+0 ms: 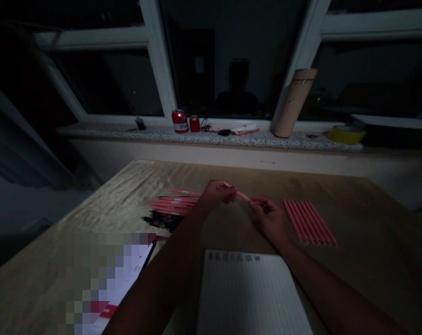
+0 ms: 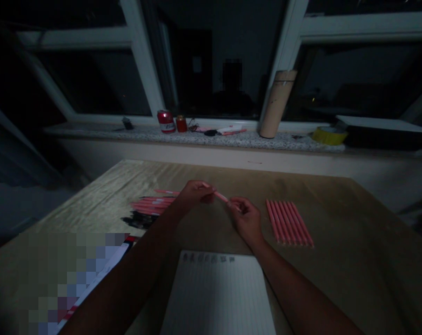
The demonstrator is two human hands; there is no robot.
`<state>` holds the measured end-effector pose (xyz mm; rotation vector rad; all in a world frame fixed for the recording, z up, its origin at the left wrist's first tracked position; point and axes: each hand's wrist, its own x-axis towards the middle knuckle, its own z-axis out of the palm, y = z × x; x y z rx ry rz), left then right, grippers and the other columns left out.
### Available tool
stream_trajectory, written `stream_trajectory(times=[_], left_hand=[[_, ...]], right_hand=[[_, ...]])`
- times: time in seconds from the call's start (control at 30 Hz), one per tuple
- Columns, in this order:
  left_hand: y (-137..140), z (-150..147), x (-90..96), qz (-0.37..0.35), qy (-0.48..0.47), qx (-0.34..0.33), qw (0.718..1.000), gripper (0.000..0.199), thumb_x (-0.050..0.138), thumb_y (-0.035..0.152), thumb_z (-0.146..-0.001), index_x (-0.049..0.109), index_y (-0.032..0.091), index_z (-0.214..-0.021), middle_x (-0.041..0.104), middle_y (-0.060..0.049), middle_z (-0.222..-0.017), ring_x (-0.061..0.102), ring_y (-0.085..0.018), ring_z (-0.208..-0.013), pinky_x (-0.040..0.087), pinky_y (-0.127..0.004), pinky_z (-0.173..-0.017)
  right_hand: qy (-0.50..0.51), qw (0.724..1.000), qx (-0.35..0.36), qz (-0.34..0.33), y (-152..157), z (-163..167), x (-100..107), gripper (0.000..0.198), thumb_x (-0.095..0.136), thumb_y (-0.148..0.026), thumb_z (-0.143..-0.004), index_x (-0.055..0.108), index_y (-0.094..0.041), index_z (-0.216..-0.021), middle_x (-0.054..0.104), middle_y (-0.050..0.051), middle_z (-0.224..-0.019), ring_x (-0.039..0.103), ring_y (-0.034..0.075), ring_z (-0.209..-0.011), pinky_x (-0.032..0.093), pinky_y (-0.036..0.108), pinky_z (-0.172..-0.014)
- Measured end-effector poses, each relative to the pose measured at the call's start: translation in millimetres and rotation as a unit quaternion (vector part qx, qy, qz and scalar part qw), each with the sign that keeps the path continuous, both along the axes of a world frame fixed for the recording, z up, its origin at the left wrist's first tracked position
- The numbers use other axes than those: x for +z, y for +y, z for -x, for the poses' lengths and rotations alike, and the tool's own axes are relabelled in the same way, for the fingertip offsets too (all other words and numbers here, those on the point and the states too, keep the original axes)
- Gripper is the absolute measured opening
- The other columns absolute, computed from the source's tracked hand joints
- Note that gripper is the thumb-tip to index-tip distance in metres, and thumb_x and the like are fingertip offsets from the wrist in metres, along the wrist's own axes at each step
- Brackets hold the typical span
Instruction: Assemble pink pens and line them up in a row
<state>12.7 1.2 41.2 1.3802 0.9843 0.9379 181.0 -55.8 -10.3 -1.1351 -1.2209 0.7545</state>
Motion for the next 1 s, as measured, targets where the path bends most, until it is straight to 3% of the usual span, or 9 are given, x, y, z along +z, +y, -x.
stream_trajectory(times=[0.2,0.4,0.8,1.0], left_hand=[[0.3,5.1,-17.1,0.098,0.007,-0.129,0.987,0.033,0.071,0.039,-0.059,0.062,0.008,-0.065,0.061,-0.004,-0.059,0.056,-0.01,-0.051,0.044,-0.023,-0.055],[-5.2,-1.4,-28.6,0.076,0.018,-0.236,0.969,0.033,0.068,0.04,-0.063,0.064,0.008,-0.067,0.062,-0.004,-0.058,0.054,-0.01,-0.052,0.041,-0.022,-0.056],[-11.0,-9.5,-39.4,-0.021,0.069,-0.225,0.972,0.041,0.054,0.048,-0.074,0.061,0.01,-0.06,0.051,0.002,-0.044,0.042,-0.006,-0.039,0.029,-0.019,-0.045],[-14.4,-9.8,-41.2,-0.014,0.061,-0.201,0.978,0.041,0.055,0.049,-0.072,0.06,0.01,-0.06,0.049,0.003,-0.042,0.041,-0.006,-0.038,0.03,-0.019,-0.044]], right_hand=[[0.158,0.987,0.006,0.027,8.1,-7.9,0.3,0.029,0.07,-0.036,-0.067,0.059,-0.018,-0.087,0.055,-0.004,-0.058,0.048,0.009,-0.051,0.037,0.021,-0.049],[0.194,0.979,0.039,0.039,12.4,-8.3,-8.6,0.036,0.07,-0.037,-0.067,0.056,-0.02,-0.096,0.057,-0.005,-0.062,0.047,0.008,-0.05,0.036,0.02,-0.048],[0.116,0.992,0.017,0.049,10.0,-7.0,-5.2,0.053,0.066,-0.038,-0.071,0.049,-0.019,-0.117,0.055,-0.005,-0.059,0.045,0.009,-0.049,0.032,0.02,-0.044],[0.117,0.992,0.02,0.048,11.1,-6.7,-8.0,0.048,0.067,-0.04,-0.068,0.052,-0.019,-0.109,0.055,-0.006,-0.059,0.045,0.009,-0.048,0.032,0.02,-0.045]])
